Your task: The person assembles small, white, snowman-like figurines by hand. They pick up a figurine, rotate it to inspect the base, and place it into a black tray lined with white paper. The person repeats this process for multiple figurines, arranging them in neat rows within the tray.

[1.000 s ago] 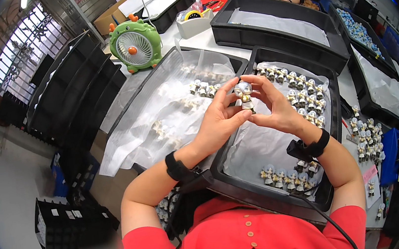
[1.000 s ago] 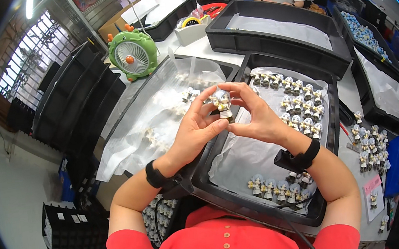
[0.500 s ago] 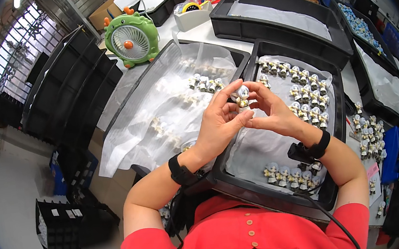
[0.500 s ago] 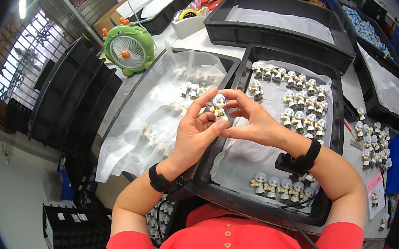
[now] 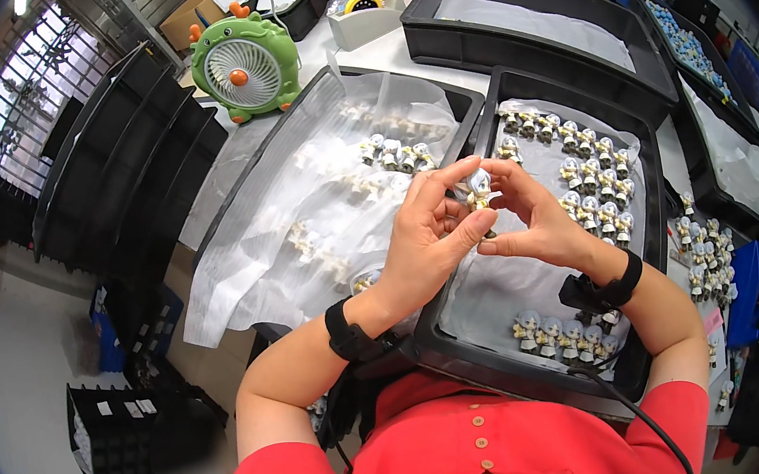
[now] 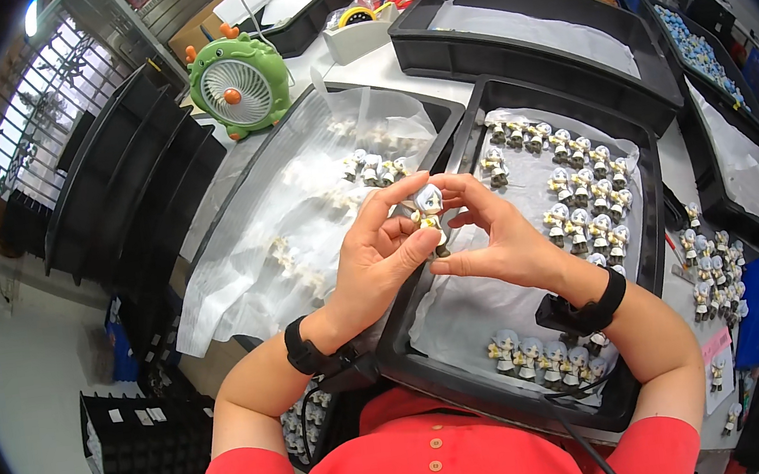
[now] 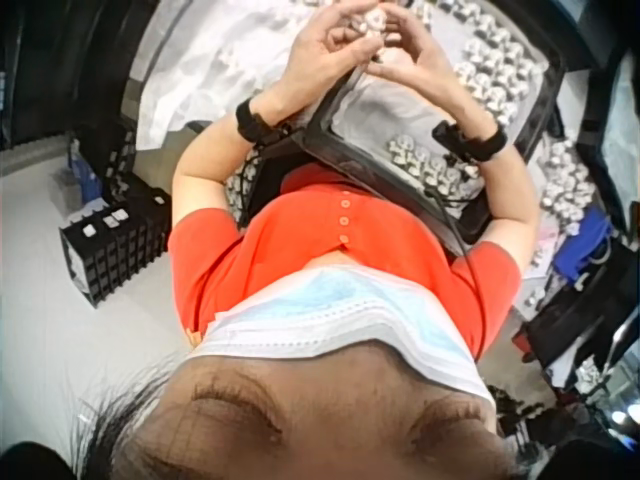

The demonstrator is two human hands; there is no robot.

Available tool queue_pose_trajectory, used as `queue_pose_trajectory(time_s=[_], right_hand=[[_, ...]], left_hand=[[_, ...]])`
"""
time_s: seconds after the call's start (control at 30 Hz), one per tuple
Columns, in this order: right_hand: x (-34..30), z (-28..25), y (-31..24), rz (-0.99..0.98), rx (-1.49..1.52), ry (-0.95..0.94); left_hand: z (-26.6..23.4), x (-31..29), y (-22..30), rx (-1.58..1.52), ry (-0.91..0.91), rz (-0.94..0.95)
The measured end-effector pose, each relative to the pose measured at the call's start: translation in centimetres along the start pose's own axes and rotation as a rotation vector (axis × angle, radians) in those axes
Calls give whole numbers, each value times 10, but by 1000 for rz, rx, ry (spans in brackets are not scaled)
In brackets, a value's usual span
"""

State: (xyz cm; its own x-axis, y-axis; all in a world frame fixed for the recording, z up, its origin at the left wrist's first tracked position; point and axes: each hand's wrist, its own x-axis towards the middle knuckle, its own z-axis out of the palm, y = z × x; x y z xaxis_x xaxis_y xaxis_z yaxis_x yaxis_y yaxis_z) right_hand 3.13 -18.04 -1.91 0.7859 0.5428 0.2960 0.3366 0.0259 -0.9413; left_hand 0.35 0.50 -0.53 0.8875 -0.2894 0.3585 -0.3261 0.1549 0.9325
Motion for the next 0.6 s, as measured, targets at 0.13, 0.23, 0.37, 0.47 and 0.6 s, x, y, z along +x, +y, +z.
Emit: queue_pose_trajectory(time_s=[0.13, 0.23, 0.37, 0.47, 0.6], right_hand=[[1, -1, -4, -51, -86, 11], [3, -1, -6, -84, -151, 34], [3, -1, -10, -151, -250, 76], [3, -2, -11, -192, -291, 99], [4, -1, -13, -208, -312, 109]], left_hand=[[1, 0, 1, -14, 6, 13], [4, -1, 4, -128, 48, -13], [5, -2, 0, -179, 81, 7], [3, -2, -2, -212, 65, -1], [1, -2, -1, -193, 58, -6]])
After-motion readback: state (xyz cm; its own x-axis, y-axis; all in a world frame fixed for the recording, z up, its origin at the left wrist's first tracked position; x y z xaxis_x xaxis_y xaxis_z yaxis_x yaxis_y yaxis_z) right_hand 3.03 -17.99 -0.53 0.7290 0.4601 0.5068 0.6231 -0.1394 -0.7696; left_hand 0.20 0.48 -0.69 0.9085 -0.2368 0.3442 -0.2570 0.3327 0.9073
